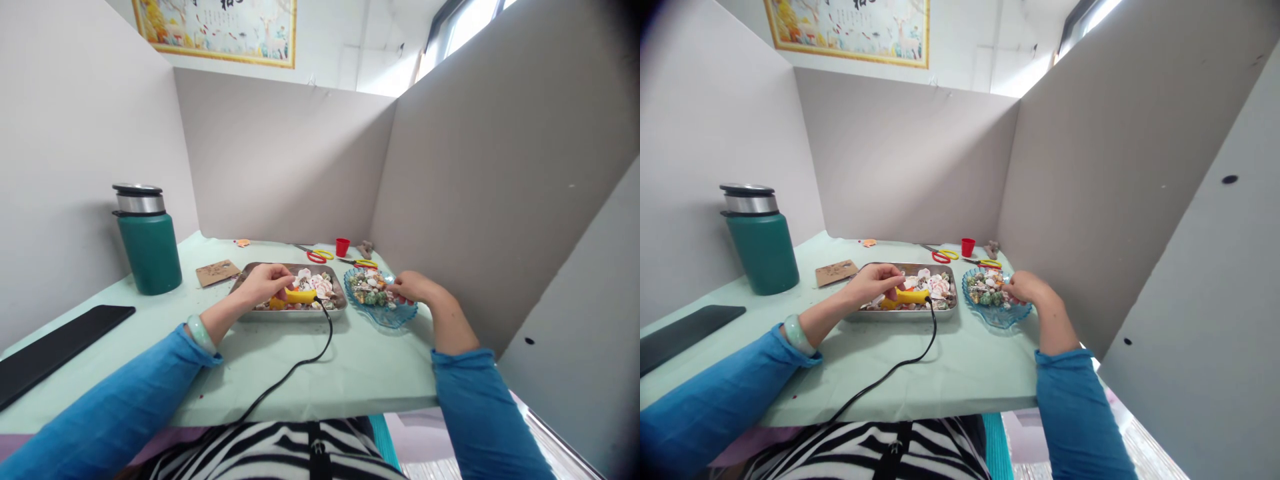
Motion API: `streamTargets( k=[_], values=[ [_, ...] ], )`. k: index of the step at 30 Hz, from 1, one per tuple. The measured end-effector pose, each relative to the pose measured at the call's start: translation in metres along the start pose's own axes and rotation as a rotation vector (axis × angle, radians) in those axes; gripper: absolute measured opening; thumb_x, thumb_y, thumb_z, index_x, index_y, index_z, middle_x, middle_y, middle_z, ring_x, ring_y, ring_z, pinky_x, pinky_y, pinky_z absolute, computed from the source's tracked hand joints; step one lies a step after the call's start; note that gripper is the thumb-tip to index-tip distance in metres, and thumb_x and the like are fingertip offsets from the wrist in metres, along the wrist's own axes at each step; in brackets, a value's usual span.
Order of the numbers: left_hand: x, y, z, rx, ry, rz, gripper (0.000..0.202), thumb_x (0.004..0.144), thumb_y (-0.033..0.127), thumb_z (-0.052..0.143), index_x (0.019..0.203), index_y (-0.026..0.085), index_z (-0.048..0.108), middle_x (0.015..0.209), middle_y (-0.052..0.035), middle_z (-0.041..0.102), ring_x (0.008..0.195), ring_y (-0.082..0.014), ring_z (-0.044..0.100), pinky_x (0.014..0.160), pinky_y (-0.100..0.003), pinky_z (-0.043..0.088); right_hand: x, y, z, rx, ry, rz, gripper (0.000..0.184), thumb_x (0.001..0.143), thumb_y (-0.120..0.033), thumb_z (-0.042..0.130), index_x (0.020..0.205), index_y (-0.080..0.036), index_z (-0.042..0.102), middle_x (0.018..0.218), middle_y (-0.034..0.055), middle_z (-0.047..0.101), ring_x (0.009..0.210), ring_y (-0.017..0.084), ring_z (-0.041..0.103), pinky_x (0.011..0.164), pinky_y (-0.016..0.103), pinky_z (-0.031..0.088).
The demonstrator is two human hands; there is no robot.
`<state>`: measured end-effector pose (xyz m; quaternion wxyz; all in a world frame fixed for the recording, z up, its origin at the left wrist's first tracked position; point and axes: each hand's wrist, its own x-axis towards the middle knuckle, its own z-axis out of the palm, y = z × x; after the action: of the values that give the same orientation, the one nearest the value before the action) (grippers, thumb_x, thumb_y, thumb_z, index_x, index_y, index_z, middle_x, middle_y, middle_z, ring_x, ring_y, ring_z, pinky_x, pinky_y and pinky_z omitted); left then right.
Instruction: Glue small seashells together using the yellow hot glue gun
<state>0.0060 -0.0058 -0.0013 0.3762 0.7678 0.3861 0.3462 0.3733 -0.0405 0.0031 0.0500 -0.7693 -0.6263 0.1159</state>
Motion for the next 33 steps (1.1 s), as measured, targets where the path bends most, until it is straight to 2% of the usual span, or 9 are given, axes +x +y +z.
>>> streamTargets(
  k=[5,9,11,14,18,21,24,30,33],
  values=[
    [0.003,0.0,-0.005,-0.049,0.032,-0.01,0.029,0.071,0.042,0.064,0.077,0.016,0.055,0.073,-0.0052,0.069,0.053,-0.0116,0.061,0.051,-0.022,0.045,-0.006,-0.012,-0.006,-0.03,0.233,0.04,0.035,0.084,-0.044,0.049,0.071,-0.015,0.066,0.074,0.0083,0.069,0.057,0.014,0.059,0.051,0.023,0.035],
    [0.005,0.003,-0.018,-0.048,0.129,-0.012,0.03,0.072,0.043,0.063,0.073,0.016,0.05,0.064,-0.0017,0.065,0.047,-0.0103,0.057,0.046,-0.021,0.04,-0.021,-0.057,-0.009,0.139,0.479,-0.256,0.039,0.089,-0.043,0.04,0.077,-0.016,0.065,0.073,0.004,0.069,0.063,0.013,0.058,0.058,0.021,0.035],
    [0.006,0.003,-0.023,-0.076,0.166,-0.021,0.028,0.073,0.041,0.061,0.073,0.017,0.047,0.062,-0.0007,0.063,0.045,-0.0098,0.056,0.045,-0.021,0.039,-0.029,-0.092,-0.008,0.129,0.466,-0.449,0.036,0.089,-0.042,0.04,0.078,-0.017,0.065,0.074,0.0028,0.068,0.066,0.013,0.057,0.059,0.021,0.035],
    [0.007,0.002,-0.029,-0.121,0.198,-0.026,0.024,0.077,0.037,0.056,0.071,0.018,0.044,0.059,0.0005,0.061,0.043,-0.0094,0.055,0.044,-0.02,0.04,-0.035,-0.148,0.001,-0.051,0.315,-0.683,0.028,0.086,-0.041,0.049,0.086,-0.019,0.066,0.086,0.0034,0.069,0.076,0.015,0.059,0.061,0.021,0.035],
    [0.011,-0.004,-0.031,-0.078,0.221,-0.007,0.02,0.08,0.033,0.05,0.071,0.018,0.043,0.057,0.0011,0.061,0.041,-0.0094,0.054,0.041,-0.02,0.038,-0.033,-0.195,0.023,-0.305,0.113,-0.648,0.04,0.074,-0.048,0.061,0.102,-0.021,0.064,0.096,0.0085,0.068,0.083,0.023,0.061,0.061,0.025,0.038],
    [0.014,-0.009,-0.033,-0.014,0.233,0.008,0.02,0.08,0.035,0.05,0.071,0.017,0.046,0.06,-0.001,0.064,0.042,-0.0092,0.055,0.042,-0.019,0.038,-0.027,-0.199,0.035,-0.319,0.106,-0.61,0.043,0.072,-0.042,0.063,0.109,-0.022,0.061,0.099,0.0106,0.068,0.087,0.027,0.062,0.066,0.029,0.04],
    [0.015,-0.012,-0.037,0.058,0.239,0.015,0.021,0.079,0.036,0.052,0.071,0.016,0.051,0.063,-0.0032,0.066,0.046,-0.0099,0.058,0.044,-0.019,0.04,-0.02,-0.183,0.034,-0.134,0.113,-0.631,0.036,0.076,-0.03,0.058,0.111,-0.021,0.06,0.099,0.0092,0.067,0.086,0.024,0.061,0.07,0.029,0.041],
    [0.024,-0.003,-0.045,0.199,0.117,-0.087,0.012,0.076,0.02,0.049,0.075,0.013,0.058,0.07,-0.0059,0.068,0.053,-0.0113,0.062,0.049,-0.019,0.045,-0.008,-0.149,0.022,0.827,0.045,-0.654,0.035,0.08,-0.042,0.054,0.107,-0.019,0.055,0.078,0.0013,0.059,0.059,0.012,0.052,0.052,0.023,0.041],
    [0.039,0.002,-0.046,0.413,-0.012,-0.094,0.017,0.071,0.014,0.051,0.082,0.013,0.064,0.074,-0.0052,0.069,0.059,-0.0127,0.063,0.054,-0.019,0.045,-0.006,-0.152,0.028,1.084,0.129,-0.621,0.034,0.072,-0.044,0.065,0.092,-0.018,0.054,0.067,-0.0031,0.052,0.051,0.008,0.044,0.046,0.021,0.036]
  ],
)
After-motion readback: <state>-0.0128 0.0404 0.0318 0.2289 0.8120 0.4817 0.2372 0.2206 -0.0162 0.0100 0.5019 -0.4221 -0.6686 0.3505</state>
